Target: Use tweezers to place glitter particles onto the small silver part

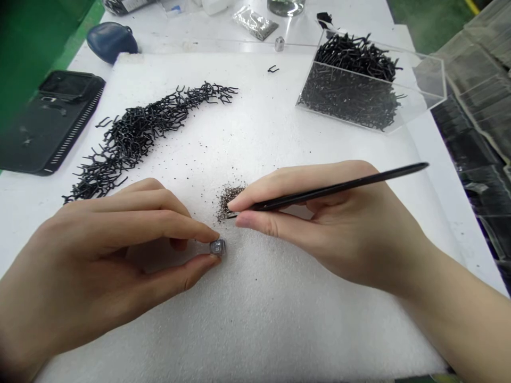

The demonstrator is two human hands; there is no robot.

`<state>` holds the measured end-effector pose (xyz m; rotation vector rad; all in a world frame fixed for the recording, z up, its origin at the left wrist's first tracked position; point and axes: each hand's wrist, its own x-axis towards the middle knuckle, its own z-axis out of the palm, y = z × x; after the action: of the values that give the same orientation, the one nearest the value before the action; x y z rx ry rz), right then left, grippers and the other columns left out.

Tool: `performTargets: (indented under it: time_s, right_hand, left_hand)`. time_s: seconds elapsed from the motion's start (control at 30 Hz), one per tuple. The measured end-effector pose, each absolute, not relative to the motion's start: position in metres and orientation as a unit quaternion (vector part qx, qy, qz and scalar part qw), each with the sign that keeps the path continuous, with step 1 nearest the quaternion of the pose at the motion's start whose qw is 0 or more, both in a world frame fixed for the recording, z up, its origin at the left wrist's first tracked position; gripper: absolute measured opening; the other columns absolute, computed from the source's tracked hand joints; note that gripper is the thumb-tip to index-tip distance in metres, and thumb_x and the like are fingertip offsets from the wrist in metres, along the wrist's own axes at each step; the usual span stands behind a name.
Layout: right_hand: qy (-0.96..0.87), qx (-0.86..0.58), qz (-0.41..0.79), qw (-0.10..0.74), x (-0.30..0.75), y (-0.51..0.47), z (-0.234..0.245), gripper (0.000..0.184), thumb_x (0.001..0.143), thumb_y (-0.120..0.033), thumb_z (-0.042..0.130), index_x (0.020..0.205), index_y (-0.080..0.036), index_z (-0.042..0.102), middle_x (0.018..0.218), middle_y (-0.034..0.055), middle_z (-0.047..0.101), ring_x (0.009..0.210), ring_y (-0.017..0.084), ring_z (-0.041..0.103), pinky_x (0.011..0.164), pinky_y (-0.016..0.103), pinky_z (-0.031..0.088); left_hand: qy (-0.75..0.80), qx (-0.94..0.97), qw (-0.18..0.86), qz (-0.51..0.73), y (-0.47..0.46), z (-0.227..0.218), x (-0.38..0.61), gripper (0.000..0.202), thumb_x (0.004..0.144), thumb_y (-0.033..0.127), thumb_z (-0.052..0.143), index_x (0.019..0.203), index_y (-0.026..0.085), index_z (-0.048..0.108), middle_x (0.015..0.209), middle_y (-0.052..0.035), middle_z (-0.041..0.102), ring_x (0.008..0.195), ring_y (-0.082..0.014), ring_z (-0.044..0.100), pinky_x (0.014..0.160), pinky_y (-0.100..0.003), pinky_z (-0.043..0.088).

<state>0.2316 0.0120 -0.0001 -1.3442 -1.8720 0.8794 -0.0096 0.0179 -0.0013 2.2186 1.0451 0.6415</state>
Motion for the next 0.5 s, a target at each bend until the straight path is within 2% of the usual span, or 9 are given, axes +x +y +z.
performTargets:
  time_s: [0.23,0.5]
  right_hand:
    - [-0.713,-0.517,0.339,0.331,0.2322,0.014,0.0005,0.012,0.079,-0.026,0.087,0.087,-0.032,0.082,0.093,-0.0093,0.083,0.085,0.012,0.078,0.077,0.018,0.065]
    - [-0.709,-0.517,0.34,0.339,0.2337,0.0131,-0.0011,0.012,0.079,-0.025,0.087,0.085,-0.033,0.081,0.09,-0.0085,0.083,0.083,0.015,0.078,0.071,0.023,0.066]
  left_hand:
    - [0.397,0.834,0.294,0.245,0.018,-0.0015,-0.0098,0.01,0.081,0.02,0.079,0.088,0.027,0.08,0.073,0.0079,0.067,0.072,-0.0062,0.059,0.066,-0.017,0.047]
    - [0.4,0.834,0.297,0.235,0.0203,0.0024,-0.0057,0.009,0.079,0.018,0.081,0.085,0.026,0.081,0.071,0.0075,0.067,0.07,-0.006,0.059,0.064,-0.018,0.048]
